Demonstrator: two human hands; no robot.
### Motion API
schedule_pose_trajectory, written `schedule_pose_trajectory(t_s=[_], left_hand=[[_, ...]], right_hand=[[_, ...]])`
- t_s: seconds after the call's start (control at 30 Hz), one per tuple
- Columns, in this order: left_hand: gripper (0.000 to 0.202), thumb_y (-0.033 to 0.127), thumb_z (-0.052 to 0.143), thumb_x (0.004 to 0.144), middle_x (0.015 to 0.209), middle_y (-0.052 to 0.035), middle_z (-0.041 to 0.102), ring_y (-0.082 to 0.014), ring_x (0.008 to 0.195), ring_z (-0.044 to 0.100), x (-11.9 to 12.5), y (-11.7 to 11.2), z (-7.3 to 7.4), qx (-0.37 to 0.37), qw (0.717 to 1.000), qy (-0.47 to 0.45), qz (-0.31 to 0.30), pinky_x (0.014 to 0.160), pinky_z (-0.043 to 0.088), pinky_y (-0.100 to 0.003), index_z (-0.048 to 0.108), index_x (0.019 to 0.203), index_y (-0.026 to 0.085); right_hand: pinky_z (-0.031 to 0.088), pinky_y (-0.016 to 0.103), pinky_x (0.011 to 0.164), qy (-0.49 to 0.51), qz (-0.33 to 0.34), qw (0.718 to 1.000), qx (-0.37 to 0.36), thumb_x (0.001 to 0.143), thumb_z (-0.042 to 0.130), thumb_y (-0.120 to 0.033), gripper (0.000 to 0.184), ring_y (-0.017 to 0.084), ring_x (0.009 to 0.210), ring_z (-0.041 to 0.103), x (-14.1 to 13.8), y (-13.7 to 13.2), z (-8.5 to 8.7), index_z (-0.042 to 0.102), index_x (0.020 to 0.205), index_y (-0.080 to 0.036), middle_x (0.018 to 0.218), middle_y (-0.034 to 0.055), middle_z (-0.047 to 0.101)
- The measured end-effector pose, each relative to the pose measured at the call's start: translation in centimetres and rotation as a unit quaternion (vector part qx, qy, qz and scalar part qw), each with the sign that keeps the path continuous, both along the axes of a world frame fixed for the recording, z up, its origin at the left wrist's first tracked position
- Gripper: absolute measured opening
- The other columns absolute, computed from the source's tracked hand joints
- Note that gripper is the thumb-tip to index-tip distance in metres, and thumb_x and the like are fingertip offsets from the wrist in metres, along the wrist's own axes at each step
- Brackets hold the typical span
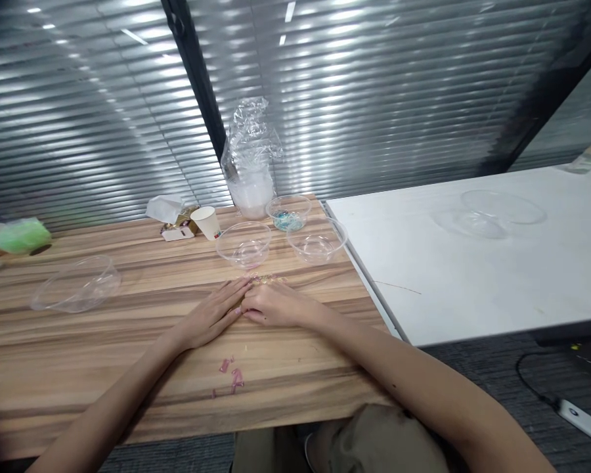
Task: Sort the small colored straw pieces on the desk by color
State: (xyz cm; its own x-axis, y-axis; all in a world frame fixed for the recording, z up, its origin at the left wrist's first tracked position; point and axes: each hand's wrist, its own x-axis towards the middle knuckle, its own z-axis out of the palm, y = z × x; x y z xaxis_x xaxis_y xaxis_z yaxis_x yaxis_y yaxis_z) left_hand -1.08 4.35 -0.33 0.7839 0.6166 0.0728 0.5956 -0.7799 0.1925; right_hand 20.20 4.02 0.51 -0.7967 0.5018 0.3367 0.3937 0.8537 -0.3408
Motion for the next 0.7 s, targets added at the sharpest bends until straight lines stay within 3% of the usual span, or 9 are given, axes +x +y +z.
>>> schedule_pose_trajectory(t_s=[0.13,0.33,0.53,0.7], left_hand=[[0.050,0.033,0.022,0.098,0.150,-0.0034,0.014,-0.0157,0.138,0.012,0.3,-0.3,0.3,-0.009,1.000,0.029,0.002,0.114,0.010,-0.040,0.011,0.145,0.023],[0.051,0.032,0.026,0.097,0.149,-0.0090,0.015,-0.0180,0.138,0.013,0.1,-0.9,0.9,-0.001,0.999,0.034,-0.022,0.113,0.010,-0.046,0.012,0.144,0.020],[0.050,0.033,0.026,0.097,0.148,-0.0110,0.021,-0.0215,0.138,0.013,-0.9,-0.1,0.3,0.026,0.999,0.031,0.030,0.110,0.010,-0.052,0.016,0.144,0.019],[0.048,0.030,0.024,0.097,0.147,-0.0090,0.024,-0.0185,0.137,0.017,-1.2,0.4,1.2,0.001,0.999,-0.015,0.044,0.111,0.012,-0.049,0.016,0.144,0.021]], right_hand=[[0.043,0.027,0.078,0.024,-0.004,1.000,0.014,0.087,0.051,-0.017,0.015,0.017,0.089,0.059,0.1,0.0,0.0,0.065,0.093,-0.015,0.094,0.0076,0.066],[0.040,0.023,0.064,0.073,-0.038,0.995,0.053,0.088,0.048,-0.015,0.017,0.015,0.071,0.058,0.7,0.6,0.1,0.063,0.082,-0.014,0.080,0.0055,0.065],[0.038,0.024,0.063,0.105,-0.096,0.986,0.084,0.091,0.044,-0.018,0.022,0.015,0.068,0.057,1.0,1.1,-0.1,0.063,0.081,-0.014,0.075,0.0060,0.064],[0.040,0.024,0.066,0.115,-0.117,0.984,0.071,0.089,0.047,-0.016,0.018,0.016,0.072,0.058,1.3,1.3,-0.3,0.064,0.085,-0.014,0.079,0.0066,0.066]])
